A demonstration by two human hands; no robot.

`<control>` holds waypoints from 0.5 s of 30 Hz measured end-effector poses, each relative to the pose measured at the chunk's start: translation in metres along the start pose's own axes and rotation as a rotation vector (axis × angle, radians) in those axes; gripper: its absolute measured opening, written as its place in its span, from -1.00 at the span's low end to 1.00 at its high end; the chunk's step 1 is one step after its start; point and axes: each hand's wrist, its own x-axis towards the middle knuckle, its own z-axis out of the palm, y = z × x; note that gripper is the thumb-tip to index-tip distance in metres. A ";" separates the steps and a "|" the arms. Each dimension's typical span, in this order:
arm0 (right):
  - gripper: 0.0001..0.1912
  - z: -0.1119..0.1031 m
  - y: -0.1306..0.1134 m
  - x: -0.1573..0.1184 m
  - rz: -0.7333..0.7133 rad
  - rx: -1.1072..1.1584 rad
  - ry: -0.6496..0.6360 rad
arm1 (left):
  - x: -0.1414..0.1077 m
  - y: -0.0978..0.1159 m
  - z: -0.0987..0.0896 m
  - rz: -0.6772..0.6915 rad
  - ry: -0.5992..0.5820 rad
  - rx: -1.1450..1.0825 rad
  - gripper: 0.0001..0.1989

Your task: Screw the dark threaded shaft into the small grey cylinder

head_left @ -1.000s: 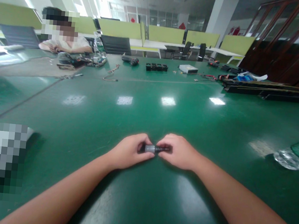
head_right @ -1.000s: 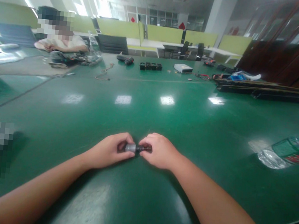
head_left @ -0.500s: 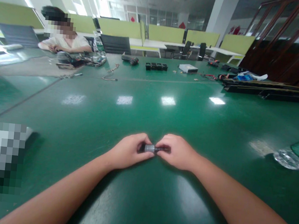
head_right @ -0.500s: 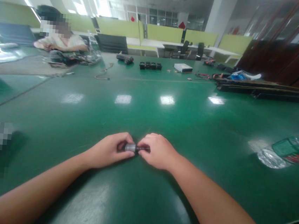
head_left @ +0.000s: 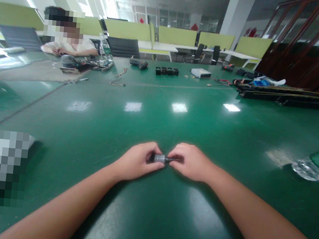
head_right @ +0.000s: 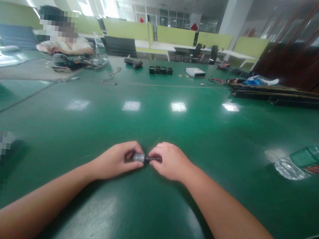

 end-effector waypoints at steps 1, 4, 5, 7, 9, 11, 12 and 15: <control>-0.87 0.000 0.000 0.000 -0.001 0.000 0.002 | 0.000 0.000 0.000 0.000 0.000 0.000 -0.72; -0.87 0.000 0.001 0.000 0.001 -0.003 0.005 | 0.000 0.000 0.000 0.001 0.000 0.001 -0.72; -0.87 0.000 0.002 -0.001 0.001 -0.004 0.005 | 0.000 -0.001 0.000 0.002 0.000 0.003 -0.71; -0.87 0.000 0.002 -0.001 0.001 -0.007 0.001 | 0.000 0.000 0.000 0.003 -0.003 0.006 -0.71; -0.87 0.000 0.003 -0.002 0.001 -0.009 -0.004 | 0.000 0.000 0.000 0.003 -0.003 0.007 -0.71; -0.87 -0.001 0.003 -0.002 0.001 -0.010 -0.007 | 0.000 0.000 0.000 0.003 -0.002 0.004 -0.72; -0.88 -0.001 0.003 -0.002 0.004 -0.009 -0.006 | 0.000 0.000 0.000 0.001 0.001 0.004 -0.72; -0.88 -0.002 0.003 -0.002 0.007 -0.007 -0.008 | 0.000 0.001 -0.001 0.008 -0.002 0.002 -0.73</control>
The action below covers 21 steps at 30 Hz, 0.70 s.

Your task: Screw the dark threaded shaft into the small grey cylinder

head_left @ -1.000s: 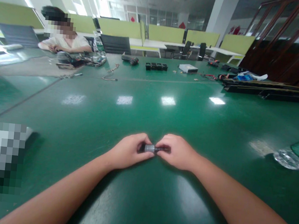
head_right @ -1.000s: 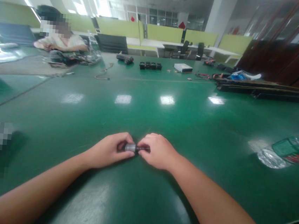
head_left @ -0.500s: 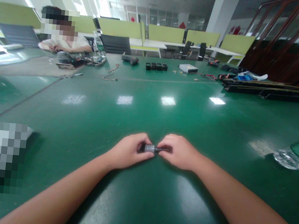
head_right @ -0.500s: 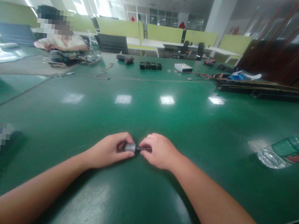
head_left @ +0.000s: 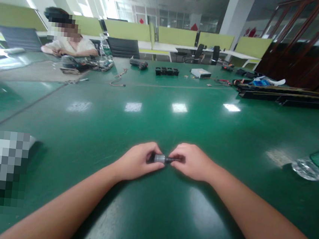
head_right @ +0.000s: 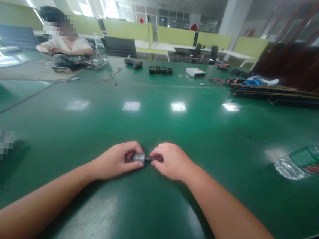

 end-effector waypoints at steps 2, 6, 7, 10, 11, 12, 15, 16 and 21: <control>-0.88 -0.001 0.000 0.000 0.000 -0.001 -0.005 | 0.000 0.000 0.000 -0.002 -0.001 -0.002 -0.73; -0.88 -0.002 0.000 0.000 0.001 -0.001 -0.008 | 0.000 0.000 0.000 -0.007 0.002 -0.006 -0.73; -0.88 -0.002 0.000 -0.001 0.000 0.000 -0.008 | 0.000 0.000 0.000 -0.007 0.002 -0.008 -0.73; -0.88 -0.004 0.000 -0.001 -0.004 0.001 -0.003 | 0.000 0.001 0.000 -0.009 0.005 -0.010 -0.72; -0.87 -0.004 0.000 -0.001 -0.005 -0.002 0.000 | 0.000 0.000 0.000 -0.009 0.006 -0.011 -0.72; -0.87 -0.004 0.000 -0.001 -0.004 -0.006 0.003 | 0.000 0.000 0.000 -0.008 0.007 -0.013 -0.72; -0.87 -0.005 -0.001 -0.001 0.004 -0.013 0.007 | 0.000 0.000 0.000 -0.010 0.007 -0.015 -0.72; -0.87 -0.005 -0.001 -0.001 0.006 -0.014 0.007 | 0.000 0.000 -0.001 -0.012 0.007 -0.014 -0.72; -0.87 -0.006 0.000 -0.002 0.019 -0.022 0.004 | 0.000 0.000 -0.001 0.000 0.006 -0.007 -0.72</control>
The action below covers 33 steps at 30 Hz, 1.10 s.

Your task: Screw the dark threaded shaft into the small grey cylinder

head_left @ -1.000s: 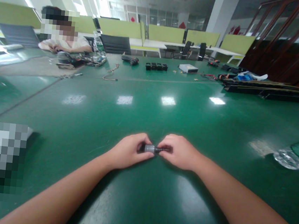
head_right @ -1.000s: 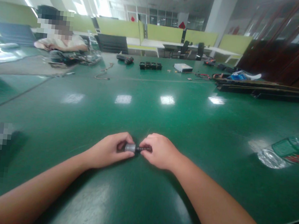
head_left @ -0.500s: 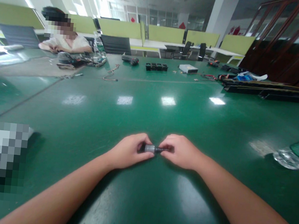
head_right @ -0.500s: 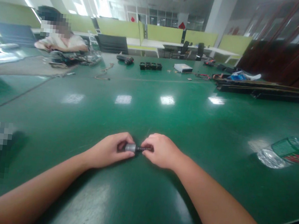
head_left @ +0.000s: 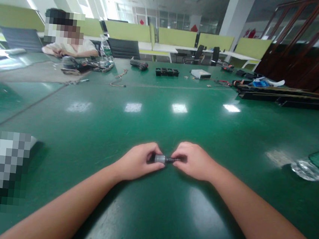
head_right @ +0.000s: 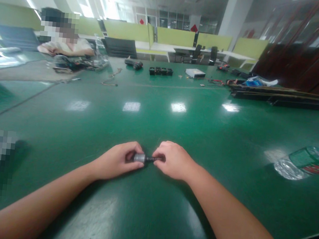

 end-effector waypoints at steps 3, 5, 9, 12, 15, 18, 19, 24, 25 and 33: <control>-0.86 0.000 0.000 0.000 0.010 -0.003 -0.007 | 0.000 -0.001 0.001 0.001 -0.002 0.001 -0.72; -0.86 -0.001 0.000 0.000 0.013 -0.002 -0.009 | 0.000 -0.002 0.001 -0.001 0.002 0.004 -0.72; -0.86 -0.002 0.000 -0.001 0.015 -0.005 -0.015 | -0.001 -0.002 0.002 -0.005 0.006 0.007 -0.71; -0.86 -0.004 0.000 -0.001 0.020 -0.013 -0.020 | -0.001 -0.001 0.001 -0.010 0.006 0.000 -0.71; -0.86 -0.005 0.000 -0.002 0.031 -0.012 -0.027 | -0.001 -0.001 0.001 -0.015 0.002 -0.010 -0.72; -0.87 -0.007 0.001 -0.002 0.044 -0.012 -0.026 | -0.001 -0.001 0.001 -0.018 0.008 -0.020 -0.71; -0.88 -0.007 0.001 -0.002 0.046 -0.014 -0.025 | -0.001 -0.001 0.001 -0.017 0.010 -0.020 -0.71; -0.90 -0.010 0.001 -0.003 0.051 -0.024 -0.030 | -0.001 -0.001 0.001 -0.012 0.010 -0.017 -0.71; -0.90 -0.010 0.001 -0.003 0.053 -0.025 -0.032 | -0.001 0.000 0.001 -0.013 0.010 -0.017 -0.71; -0.91 -0.013 0.004 -0.004 0.055 -0.036 -0.046 | -0.001 0.000 0.001 -0.012 0.005 -0.022 -0.71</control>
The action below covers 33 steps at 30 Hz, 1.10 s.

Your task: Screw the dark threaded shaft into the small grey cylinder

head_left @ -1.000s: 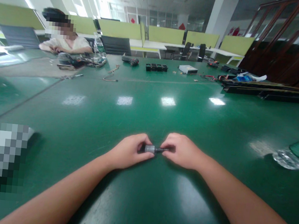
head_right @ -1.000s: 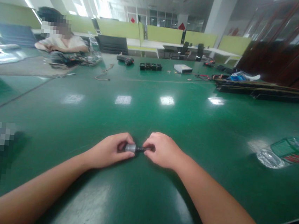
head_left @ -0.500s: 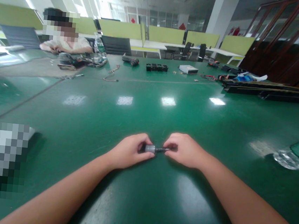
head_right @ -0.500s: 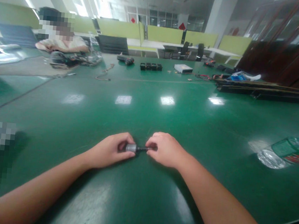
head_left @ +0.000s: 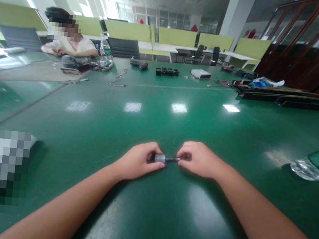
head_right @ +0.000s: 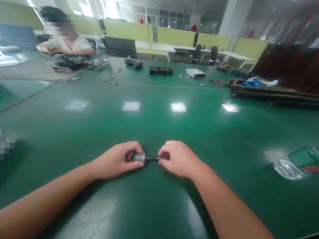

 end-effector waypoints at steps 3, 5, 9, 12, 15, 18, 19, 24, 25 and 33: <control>-0.90 -0.002 0.001 -0.001 0.002 -0.016 -0.004 | 0.000 0.000 0.000 -0.004 -0.001 -0.004 -0.71; -0.90 -0.003 0.002 -0.001 0.006 -0.022 -0.007 | 0.000 0.000 0.000 -0.003 -0.001 -0.006 -0.71; -0.89 -0.007 0.004 -0.003 0.011 -0.038 -0.007 | 0.000 0.001 0.000 0.010 0.000 -0.004 -0.72; -0.89 -0.010 0.005 -0.005 0.020 -0.039 -0.019 | 0.000 0.001 -0.001 0.006 -0.002 0.005 -0.72; -0.90 -0.012 0.006 -0.006 0.041 -0.033 -0.019 | 0.000 0.000 -0.001 0.001 -0.004 0.011 -0.70; -0.90 -0.013 0.006 -0.006 0.053 -0.027 -0.020 | 0.000 0.000 -0.001 0.002 -0.008 0.016 -0.70; -0.90 -0.014 0.005 -0.006 0.055 -0.026 -0.021 | 0.000 0.000 -0.001 0.002 -0.008 0.017 -0.69; -0.90 -0.013 0.005 -0.005 0.053 -0.010 -0.019 | 0.000 0.001 -0.001 0.003 -0.002 0.010 -0.70; -0.91 -0.011 0.004 -0.005 0.048 -0.005 -0.014 | 0.000 0.000 -0.001 0.004 -0.001 0.009 -0.70; -0.61 0.018 0.001 0.003 0.052 0.348 0.052 | 0.001 -0.002 0.001 0.011 -0.005 0.019 -0.72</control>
